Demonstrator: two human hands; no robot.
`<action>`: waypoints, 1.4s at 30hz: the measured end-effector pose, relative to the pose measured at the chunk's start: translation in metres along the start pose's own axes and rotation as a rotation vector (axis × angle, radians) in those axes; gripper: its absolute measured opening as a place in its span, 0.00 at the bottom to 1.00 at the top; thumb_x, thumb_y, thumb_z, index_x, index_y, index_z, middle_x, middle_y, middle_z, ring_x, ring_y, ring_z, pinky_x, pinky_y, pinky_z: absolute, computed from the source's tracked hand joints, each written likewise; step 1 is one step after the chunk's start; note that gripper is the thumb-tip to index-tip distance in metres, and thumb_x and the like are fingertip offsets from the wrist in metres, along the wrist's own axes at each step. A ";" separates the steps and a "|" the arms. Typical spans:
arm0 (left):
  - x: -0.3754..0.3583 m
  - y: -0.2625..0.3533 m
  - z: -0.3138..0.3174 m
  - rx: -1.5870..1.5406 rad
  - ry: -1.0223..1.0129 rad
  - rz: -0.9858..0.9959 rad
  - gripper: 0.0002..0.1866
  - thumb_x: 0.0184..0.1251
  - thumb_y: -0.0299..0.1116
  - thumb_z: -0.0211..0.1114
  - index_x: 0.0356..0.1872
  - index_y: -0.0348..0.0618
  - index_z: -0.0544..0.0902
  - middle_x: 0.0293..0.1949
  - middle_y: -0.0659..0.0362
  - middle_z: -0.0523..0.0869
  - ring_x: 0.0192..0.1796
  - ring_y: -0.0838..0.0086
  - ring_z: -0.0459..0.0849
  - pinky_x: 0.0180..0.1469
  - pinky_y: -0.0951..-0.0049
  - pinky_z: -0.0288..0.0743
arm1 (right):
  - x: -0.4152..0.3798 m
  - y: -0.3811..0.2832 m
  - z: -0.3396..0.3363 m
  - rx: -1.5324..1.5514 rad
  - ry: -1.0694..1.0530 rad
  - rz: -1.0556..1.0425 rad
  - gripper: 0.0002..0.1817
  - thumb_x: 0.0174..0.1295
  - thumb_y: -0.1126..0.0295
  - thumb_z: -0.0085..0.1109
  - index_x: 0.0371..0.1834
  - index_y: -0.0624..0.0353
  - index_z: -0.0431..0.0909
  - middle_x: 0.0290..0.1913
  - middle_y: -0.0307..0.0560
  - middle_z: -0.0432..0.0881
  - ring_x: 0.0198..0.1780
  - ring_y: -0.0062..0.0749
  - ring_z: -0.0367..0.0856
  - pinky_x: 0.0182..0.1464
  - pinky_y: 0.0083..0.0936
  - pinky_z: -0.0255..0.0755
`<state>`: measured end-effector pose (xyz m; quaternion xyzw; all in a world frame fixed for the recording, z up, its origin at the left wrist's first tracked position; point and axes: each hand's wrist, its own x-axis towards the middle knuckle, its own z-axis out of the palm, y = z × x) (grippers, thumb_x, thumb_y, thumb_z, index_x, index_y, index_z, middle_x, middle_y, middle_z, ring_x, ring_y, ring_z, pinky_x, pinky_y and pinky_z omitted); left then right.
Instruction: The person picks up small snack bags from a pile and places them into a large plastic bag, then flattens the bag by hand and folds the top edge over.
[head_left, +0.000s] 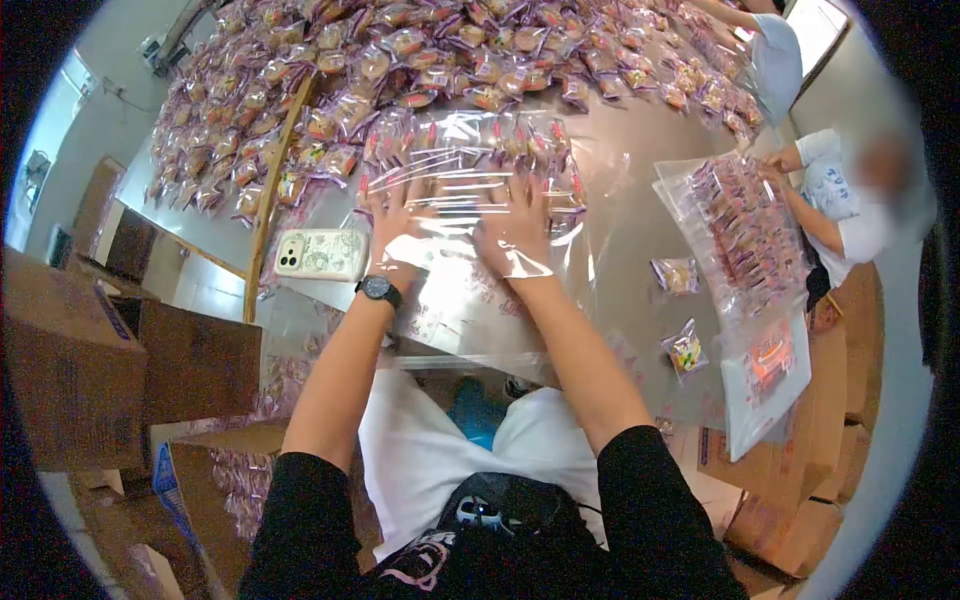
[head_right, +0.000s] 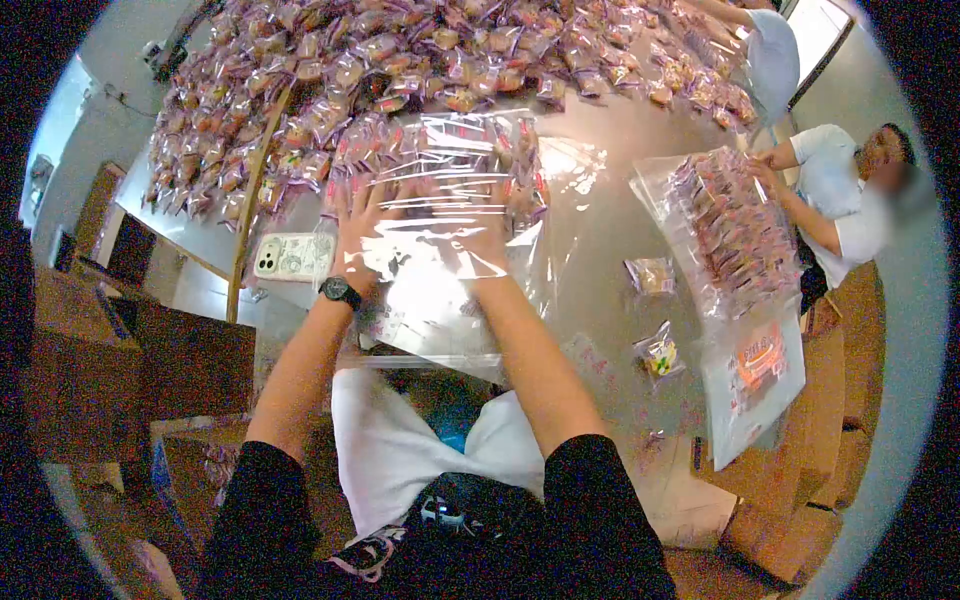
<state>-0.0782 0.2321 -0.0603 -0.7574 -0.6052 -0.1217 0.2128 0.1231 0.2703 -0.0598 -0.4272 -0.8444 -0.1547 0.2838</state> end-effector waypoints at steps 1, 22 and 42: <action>-0.002 -0.004 -0.008 -0.029 -0.037 0.021 0.44 0.63 0.52 0.69 0.81 0.64 0.65 0.78 0.49 0.68 0.79 0.42 0.63 0.80 0.29 0.44 | 0.002 -0.001 -0.014 0.012 0.019 -0.011 0.31 0.62 0.52 0.67 0.70 0.43 0.79 0.73 0.49 0.76 0.75 0.51 0.70 0.79 0.59 0.51; -0.039 0.032 -0.041 -0.107 -0.028 -0.044 0.33 0.73 0.43 0.63 0.75 0.41 0.71 0.79 0.50 0.68 0.84 0.56 0.58 0.83 0.31 0.36 | -0.051 0.008 -0.045 0.287 -0.052 0.030 0.29 0.64 0.65 0.60 0.68 0.68 0.76 0.69 0.60 0.77 0.76 0.58 0.68 0.81 0.56 0.54; -0.112 0.108 -0.108 -0.413 -0.294 0.224 0.29 0.65 0.30 0.63 0.70 0.45 0.77 0.70 0.51 0.77 0.75 0.55 0.73 0.81 0.46 0.58 | -0.128 0.007 -0.166 0.255 0.114 0.422 0.19 0.57 0.73 0.75 0.51 0.58 0.83 0.46 0.47 0.87 0.49 0.46 0.85 0.51 0.39 0.77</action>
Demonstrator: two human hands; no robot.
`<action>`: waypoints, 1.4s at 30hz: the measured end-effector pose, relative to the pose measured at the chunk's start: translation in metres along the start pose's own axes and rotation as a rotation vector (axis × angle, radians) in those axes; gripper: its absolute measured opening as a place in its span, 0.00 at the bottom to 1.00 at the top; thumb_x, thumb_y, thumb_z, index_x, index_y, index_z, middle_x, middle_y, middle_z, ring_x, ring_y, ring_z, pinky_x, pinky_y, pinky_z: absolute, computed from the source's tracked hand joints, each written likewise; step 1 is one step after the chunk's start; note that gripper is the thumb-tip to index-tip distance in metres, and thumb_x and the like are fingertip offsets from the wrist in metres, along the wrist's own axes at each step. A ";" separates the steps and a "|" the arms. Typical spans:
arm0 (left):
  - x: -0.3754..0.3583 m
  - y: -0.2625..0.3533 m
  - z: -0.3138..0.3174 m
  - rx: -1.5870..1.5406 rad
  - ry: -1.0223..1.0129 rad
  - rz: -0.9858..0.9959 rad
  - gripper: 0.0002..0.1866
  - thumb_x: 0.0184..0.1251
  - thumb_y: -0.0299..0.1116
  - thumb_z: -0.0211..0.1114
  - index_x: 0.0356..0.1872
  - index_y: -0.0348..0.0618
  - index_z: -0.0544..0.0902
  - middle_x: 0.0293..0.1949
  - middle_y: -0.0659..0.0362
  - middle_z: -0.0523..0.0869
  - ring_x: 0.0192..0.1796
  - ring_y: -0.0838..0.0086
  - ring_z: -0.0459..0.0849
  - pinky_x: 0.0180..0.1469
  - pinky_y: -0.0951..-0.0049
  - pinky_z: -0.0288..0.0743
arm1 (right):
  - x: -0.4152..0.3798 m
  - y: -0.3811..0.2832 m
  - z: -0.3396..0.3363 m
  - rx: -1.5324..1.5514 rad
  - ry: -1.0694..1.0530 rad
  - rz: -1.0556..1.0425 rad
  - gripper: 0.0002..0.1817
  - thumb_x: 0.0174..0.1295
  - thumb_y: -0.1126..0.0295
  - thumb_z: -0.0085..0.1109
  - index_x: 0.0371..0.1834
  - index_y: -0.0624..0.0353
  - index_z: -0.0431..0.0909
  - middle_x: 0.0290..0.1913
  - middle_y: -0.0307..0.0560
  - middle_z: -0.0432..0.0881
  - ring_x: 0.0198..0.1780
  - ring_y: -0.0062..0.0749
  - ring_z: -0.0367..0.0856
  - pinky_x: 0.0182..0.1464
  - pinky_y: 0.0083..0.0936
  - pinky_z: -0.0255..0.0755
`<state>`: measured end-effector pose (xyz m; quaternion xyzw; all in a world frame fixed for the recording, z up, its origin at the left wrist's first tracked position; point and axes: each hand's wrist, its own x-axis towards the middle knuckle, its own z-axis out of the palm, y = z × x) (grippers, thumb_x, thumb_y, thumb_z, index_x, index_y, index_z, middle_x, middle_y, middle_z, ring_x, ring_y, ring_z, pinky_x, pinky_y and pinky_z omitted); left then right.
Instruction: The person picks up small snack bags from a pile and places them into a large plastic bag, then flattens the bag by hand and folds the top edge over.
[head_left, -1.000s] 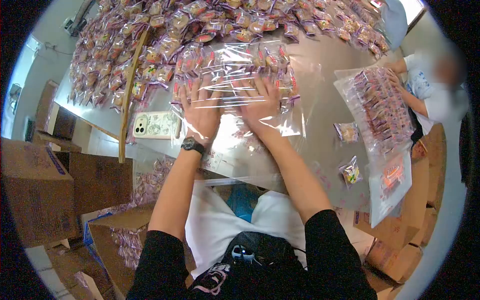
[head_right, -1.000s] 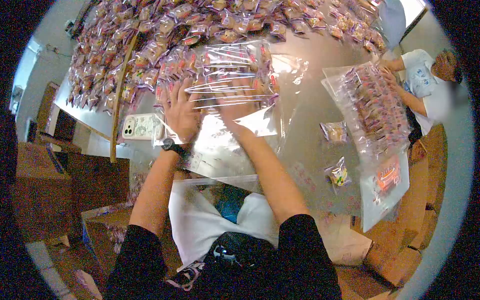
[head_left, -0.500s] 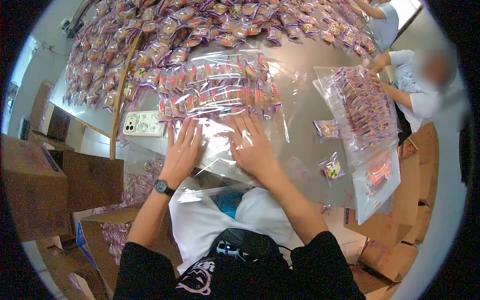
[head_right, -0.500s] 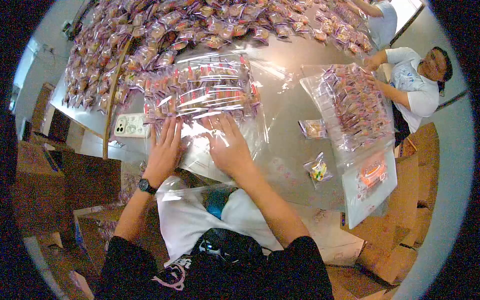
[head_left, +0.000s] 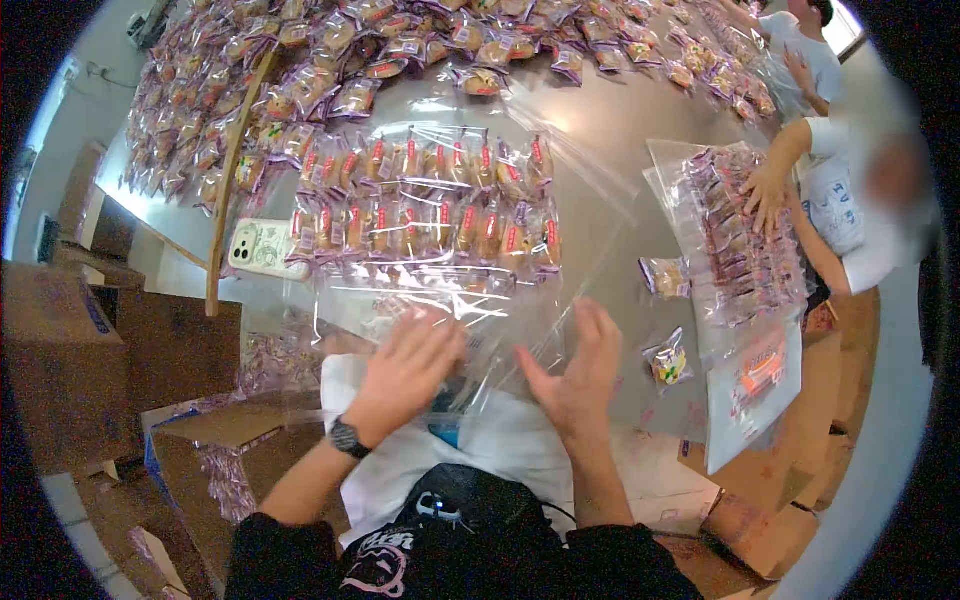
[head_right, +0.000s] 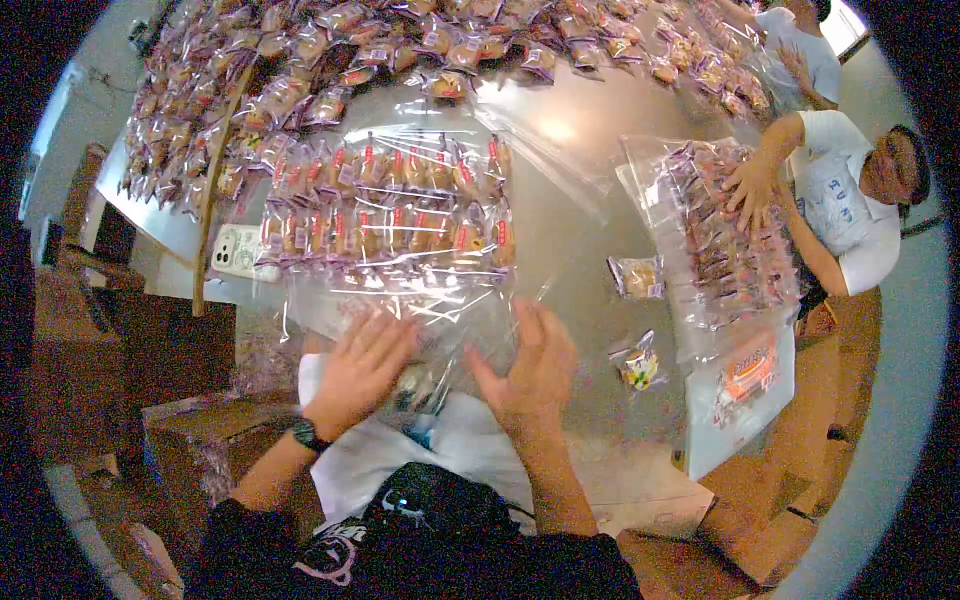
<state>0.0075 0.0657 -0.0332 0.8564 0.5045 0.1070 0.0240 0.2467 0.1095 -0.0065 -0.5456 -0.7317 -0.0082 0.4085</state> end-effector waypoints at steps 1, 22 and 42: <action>0.017 0.010 0.008 -0.009 0.021 -0.013 0.29 0.65 0.31 0.64 0.70 0.46 0.78 0.70 0.52 0.77 0.75 0.56 0.73 0.81 0.45 0.58 | 0.006 0.004 0.003 -0.038 -0.034 0.019 0.17 0.57 0.74 0.74 0.49 0.58 0.83 0.44 0.47 0.87 0.47 0.46 0.85 0.50 0.37 0.78; 0.116 0.006 0.028 -0.023 0.359 -0.242 0.33 0.61 0.40 0.70 0.72 0.63 0.78 0.67 0.62 0.82 0.64 0.70 0.81 0.69 0.52 0.65 | -0.010 0.035 0.008 0.401 -0.198 0.068 0.13 0.59 0.83 0.68 0.47 0.58 0.85 0.46 0.51 0.90 0.49 0.48 0.89 0.54 0.39 0.81; -0.001 0.042 0.029 -0.300 0.412 -0.078 0.17 0.59 0.29 0.74 0.50 0.44 0.85 0.52 0.57 0.88 0.57 0.56 0.84 0.61 0.52 0.76 | -0.047 -0.040 -0.058 0.419 -0.349 -0.424 0.15 0.51 0.79 0.73 0.43 0.56 0.86 0.37 0.45 0.87 0.43 0.41 0.88 0.44 0.34 0.81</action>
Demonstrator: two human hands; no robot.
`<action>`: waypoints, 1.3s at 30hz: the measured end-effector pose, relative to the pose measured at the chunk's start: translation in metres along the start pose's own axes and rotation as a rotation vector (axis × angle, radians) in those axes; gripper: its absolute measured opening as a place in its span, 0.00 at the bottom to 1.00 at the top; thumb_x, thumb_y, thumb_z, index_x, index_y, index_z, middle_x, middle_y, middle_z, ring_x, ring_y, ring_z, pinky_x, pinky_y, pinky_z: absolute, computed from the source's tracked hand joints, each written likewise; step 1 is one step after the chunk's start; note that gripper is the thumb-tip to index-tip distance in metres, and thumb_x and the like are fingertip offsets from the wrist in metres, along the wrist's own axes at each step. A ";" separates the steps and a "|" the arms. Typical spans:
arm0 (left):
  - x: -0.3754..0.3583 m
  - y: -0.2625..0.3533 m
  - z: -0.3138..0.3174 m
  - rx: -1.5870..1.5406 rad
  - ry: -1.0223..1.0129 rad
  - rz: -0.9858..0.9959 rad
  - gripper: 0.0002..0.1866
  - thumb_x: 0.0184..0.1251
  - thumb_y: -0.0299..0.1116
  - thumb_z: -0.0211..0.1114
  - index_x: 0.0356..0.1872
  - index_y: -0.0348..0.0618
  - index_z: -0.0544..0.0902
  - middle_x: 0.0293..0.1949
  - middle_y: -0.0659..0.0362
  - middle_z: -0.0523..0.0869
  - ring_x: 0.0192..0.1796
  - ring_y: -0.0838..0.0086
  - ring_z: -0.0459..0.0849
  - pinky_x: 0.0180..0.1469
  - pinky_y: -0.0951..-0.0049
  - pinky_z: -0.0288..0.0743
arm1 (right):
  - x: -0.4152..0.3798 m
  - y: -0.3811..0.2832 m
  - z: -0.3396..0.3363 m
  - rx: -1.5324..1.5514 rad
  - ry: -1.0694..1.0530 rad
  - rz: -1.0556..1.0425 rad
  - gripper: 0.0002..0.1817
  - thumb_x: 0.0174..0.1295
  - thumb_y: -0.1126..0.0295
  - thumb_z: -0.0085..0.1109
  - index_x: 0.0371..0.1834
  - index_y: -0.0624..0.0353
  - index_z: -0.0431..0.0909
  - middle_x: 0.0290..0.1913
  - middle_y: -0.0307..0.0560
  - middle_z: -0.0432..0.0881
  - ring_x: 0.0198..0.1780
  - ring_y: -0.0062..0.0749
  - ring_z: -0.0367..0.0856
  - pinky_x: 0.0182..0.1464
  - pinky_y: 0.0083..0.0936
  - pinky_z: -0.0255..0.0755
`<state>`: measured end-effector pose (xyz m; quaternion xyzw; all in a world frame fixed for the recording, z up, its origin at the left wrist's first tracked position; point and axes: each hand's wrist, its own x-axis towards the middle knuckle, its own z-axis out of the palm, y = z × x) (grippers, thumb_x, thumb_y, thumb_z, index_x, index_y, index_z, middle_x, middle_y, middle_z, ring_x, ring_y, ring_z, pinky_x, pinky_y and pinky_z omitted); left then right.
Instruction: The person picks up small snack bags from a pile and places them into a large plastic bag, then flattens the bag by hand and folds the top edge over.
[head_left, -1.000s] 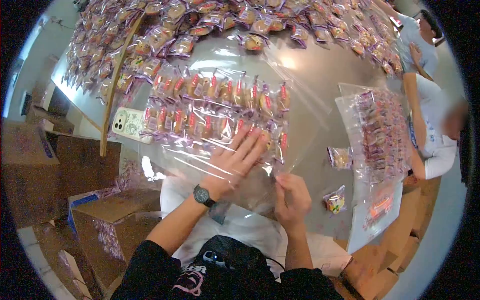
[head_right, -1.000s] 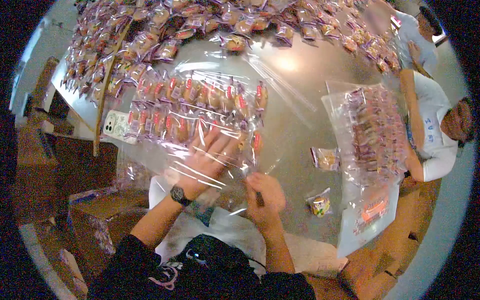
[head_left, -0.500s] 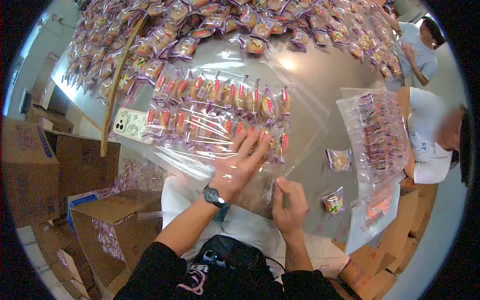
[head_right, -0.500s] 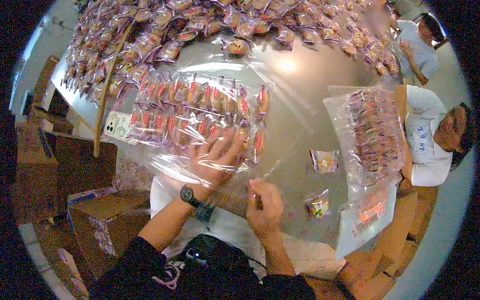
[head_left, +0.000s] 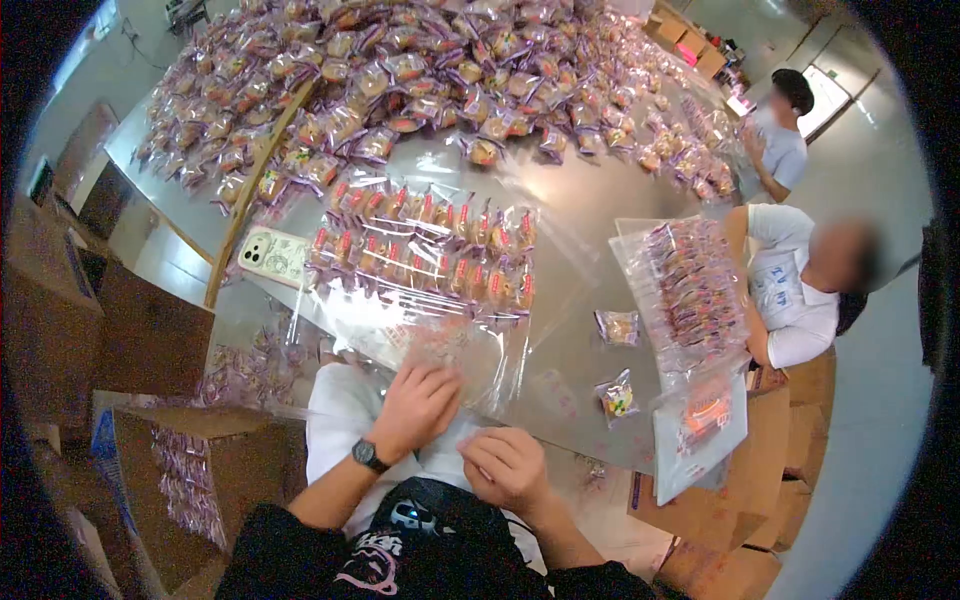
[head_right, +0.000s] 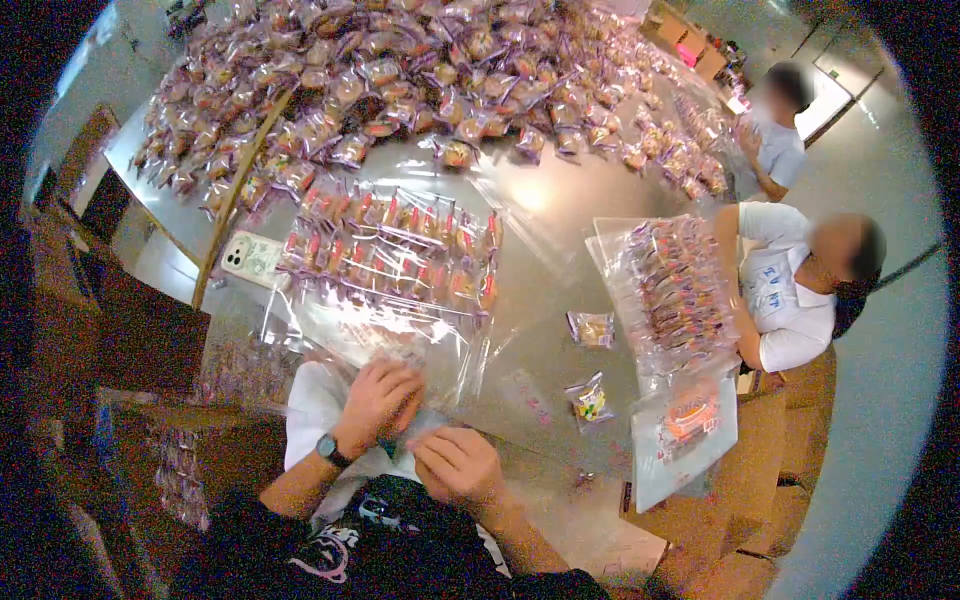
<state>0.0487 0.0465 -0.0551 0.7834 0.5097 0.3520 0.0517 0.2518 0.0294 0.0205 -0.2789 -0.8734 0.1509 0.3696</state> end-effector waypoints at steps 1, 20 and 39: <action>-0.005 0.006 -0.013 -0.076 -0.002 0.019 0.16 0.58 0.28 0.74 0.48 0.44 0.86 0.50 0.57 0.88 0.55 0.57 0.85 0.59 0.55 0.77 | 0.003 -0.006 -0.002 -0.015 -0.009 0.011 0.14 0.53 0.79 0.70 0.43 0.58 0.86 0.41 0.47 0.89 0.45 0.43 0.89 0.47 0.36 0.82; 0.173 -0.172 -0.041 0.452 -0.332 0.055 0.35 0.83 0.60 0.42 0.80 0.51 0.65 0.81 0.52 0.64 0.84 0.57 0.60 0.82 0.38 0.46 | 0.177 0.222 0.071 -0.507 -0.370 0.357 0.37 0.82 0.49 0.30 0.84 0.65 0.51 0.86 0.59 0.51 0.87 0.53 0.46 0.84 0.60 0.34; 0.181 -0.155 -0.050 0.439 -0.392 0.022 0.34 0.79 0.57 0.49 0.76 0.44 0.70 0.81 0.47 0.65 0.83 0.52 0.59 0.81 0.38 0.48 | 0.045 0.007 0.022 0.044 -0.319 0.182 0.28 0.65 0.63 0.67 0.65 0.66 0.76 0.64 0.60 0.80 0.65 0.53 0.79 0.67 0.45 0.73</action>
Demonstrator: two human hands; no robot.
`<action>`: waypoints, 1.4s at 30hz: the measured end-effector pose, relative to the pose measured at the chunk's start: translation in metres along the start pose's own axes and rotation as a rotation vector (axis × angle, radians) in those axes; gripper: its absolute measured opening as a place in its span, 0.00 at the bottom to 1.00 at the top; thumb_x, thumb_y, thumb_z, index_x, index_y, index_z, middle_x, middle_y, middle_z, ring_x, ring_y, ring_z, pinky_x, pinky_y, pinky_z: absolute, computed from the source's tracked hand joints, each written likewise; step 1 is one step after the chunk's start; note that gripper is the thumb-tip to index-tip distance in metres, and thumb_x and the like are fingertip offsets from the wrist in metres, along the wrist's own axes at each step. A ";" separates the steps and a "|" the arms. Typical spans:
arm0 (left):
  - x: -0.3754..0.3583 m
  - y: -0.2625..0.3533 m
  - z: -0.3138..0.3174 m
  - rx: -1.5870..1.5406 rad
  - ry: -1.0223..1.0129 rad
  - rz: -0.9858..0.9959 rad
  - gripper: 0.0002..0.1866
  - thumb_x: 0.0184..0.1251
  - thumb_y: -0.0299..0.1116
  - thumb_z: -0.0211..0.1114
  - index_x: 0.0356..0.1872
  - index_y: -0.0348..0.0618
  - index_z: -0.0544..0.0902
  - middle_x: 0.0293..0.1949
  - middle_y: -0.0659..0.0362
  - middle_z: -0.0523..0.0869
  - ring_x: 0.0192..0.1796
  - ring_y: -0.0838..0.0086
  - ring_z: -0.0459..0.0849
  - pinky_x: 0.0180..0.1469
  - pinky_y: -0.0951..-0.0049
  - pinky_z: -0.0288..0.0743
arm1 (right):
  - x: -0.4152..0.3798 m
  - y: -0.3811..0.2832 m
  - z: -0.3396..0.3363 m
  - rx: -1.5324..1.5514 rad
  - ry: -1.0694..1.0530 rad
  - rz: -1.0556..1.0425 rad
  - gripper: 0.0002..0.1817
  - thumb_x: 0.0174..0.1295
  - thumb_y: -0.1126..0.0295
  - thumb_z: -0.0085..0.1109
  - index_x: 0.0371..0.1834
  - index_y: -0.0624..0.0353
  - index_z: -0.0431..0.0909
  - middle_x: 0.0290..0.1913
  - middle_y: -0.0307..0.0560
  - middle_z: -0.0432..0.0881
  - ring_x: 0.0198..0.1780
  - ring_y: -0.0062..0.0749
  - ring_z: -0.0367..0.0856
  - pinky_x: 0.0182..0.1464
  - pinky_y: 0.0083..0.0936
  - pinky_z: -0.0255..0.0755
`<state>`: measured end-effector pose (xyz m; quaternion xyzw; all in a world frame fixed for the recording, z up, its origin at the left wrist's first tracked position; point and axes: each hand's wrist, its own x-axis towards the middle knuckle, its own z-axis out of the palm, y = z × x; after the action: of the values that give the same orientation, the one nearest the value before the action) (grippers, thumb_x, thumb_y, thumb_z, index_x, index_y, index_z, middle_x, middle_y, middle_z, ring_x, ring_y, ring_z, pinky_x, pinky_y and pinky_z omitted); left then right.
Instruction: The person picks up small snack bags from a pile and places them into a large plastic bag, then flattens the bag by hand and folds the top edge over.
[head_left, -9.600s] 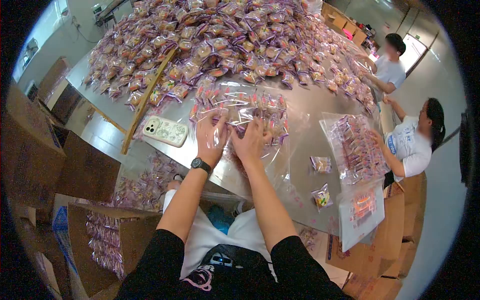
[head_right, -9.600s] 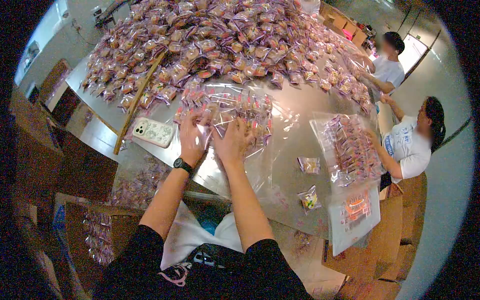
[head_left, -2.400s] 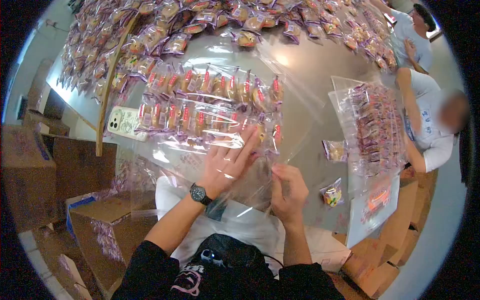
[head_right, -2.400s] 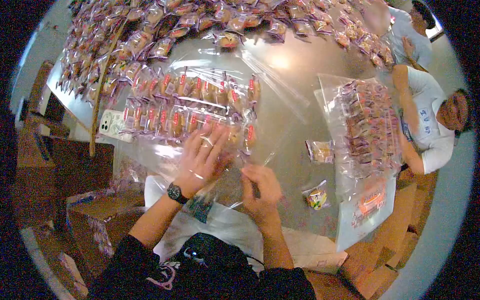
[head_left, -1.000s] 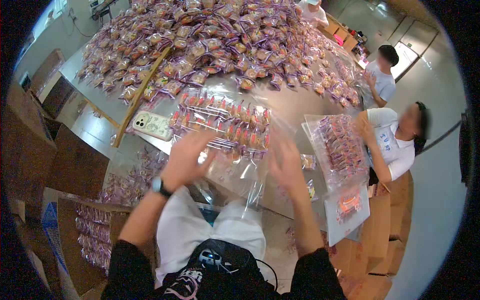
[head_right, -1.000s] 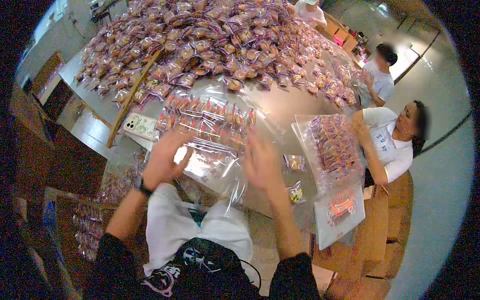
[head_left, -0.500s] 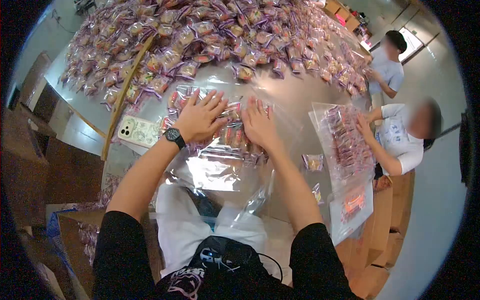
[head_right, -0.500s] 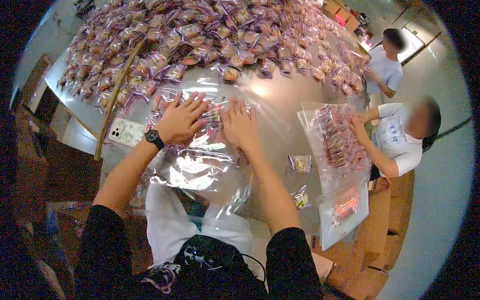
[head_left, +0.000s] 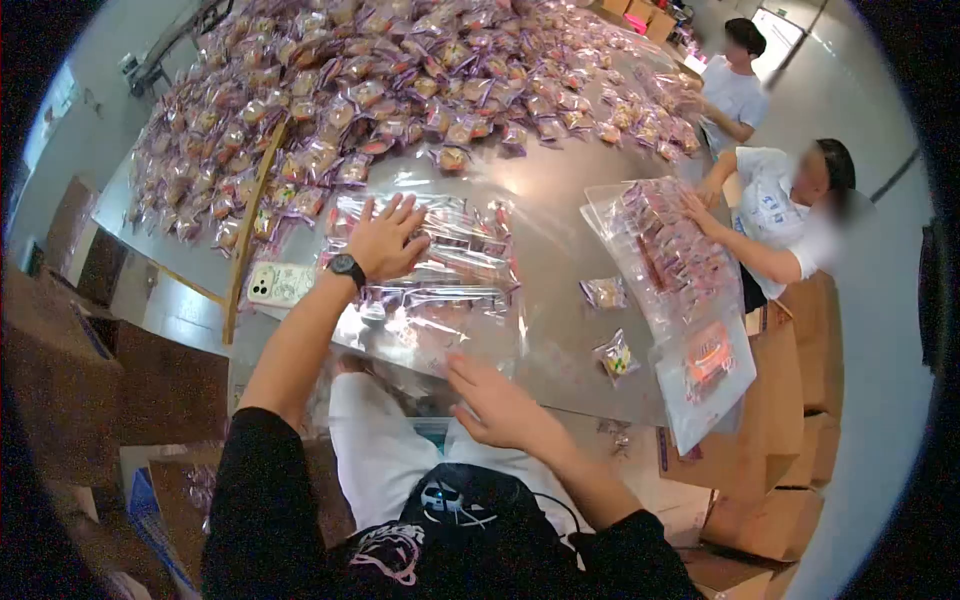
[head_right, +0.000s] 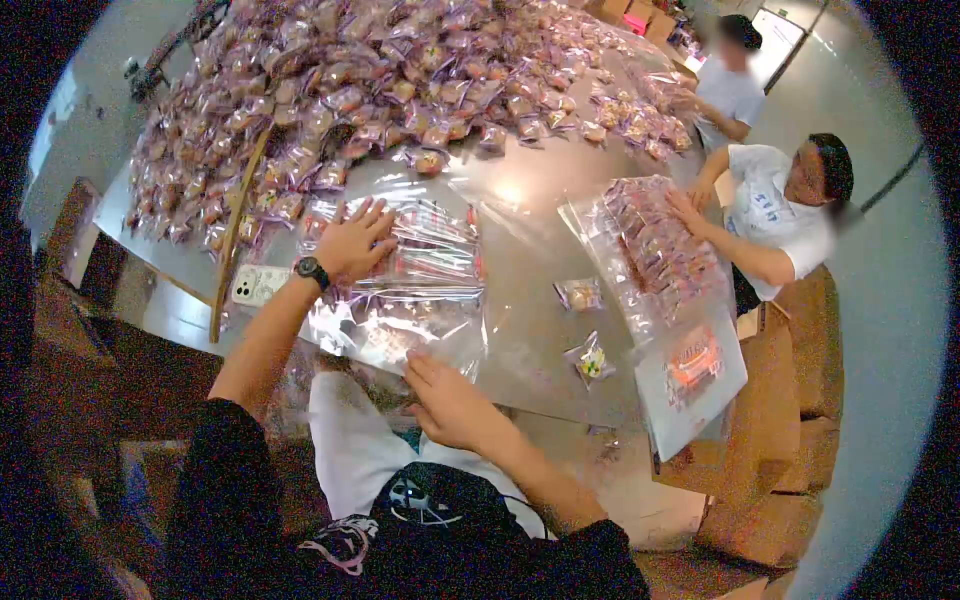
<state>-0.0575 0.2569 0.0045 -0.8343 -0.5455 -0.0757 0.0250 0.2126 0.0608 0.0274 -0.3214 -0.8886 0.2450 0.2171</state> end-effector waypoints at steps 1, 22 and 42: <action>-0.001 0.004 -0.006 0.000 0.045 -0.010 0.34 0.78 0.56 0.53 0.75 0.43 0.71 0.80 0.45 0.65 0.83 0.50 0.60 0.81 0.37 0.49 | 0.002 0.002 0.015 -0.092 0.029 0.044 0.27 0.63 0.65 0.66 0.62 0.69 0.77 0.60 0.60 0.82 0.63 0.52 0.79 0.65 0.46 0.74; -0.106 0.148 -0.037 -0.286 0.703 -0.226 0.17 0.57 0.24 0.71 0.48 0.54 0.89 0.47 0.64 0.92 0.51 0.66 0.83 0.60 0.57 0.65 | 0.089 0.052 0.039 -0.283 0.416 0.327 0.24 0.64 0.68 0.60 0.60 0.73 0.76 0.59 0.68 0.77 0.65 0.64 0.73 0.71 0.56 0.65; -0.078 0.179 0.038 -0.301 0.581 -0.277 0.24 0.54 0.31 0.66 0.55 0.35 0.79 0.72 0.37 0.72 0.75 0.41 0.68 0.77 0.44 0.57 | 0.129 0.133 0.007 -0.696 0.443 0.141 0.34 0.63 0.54 0.64 0.69 0.64 0.75 0.67 0.58 0.78 0.72 0.57 0.70 0.73 0.52 0.64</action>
<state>0.0792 0.1189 -0.0376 -0.6905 -0.6063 -0.3918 0.0455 0.1803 0.2364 -0.0253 -0.4806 -0.8260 -0.1304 0.2642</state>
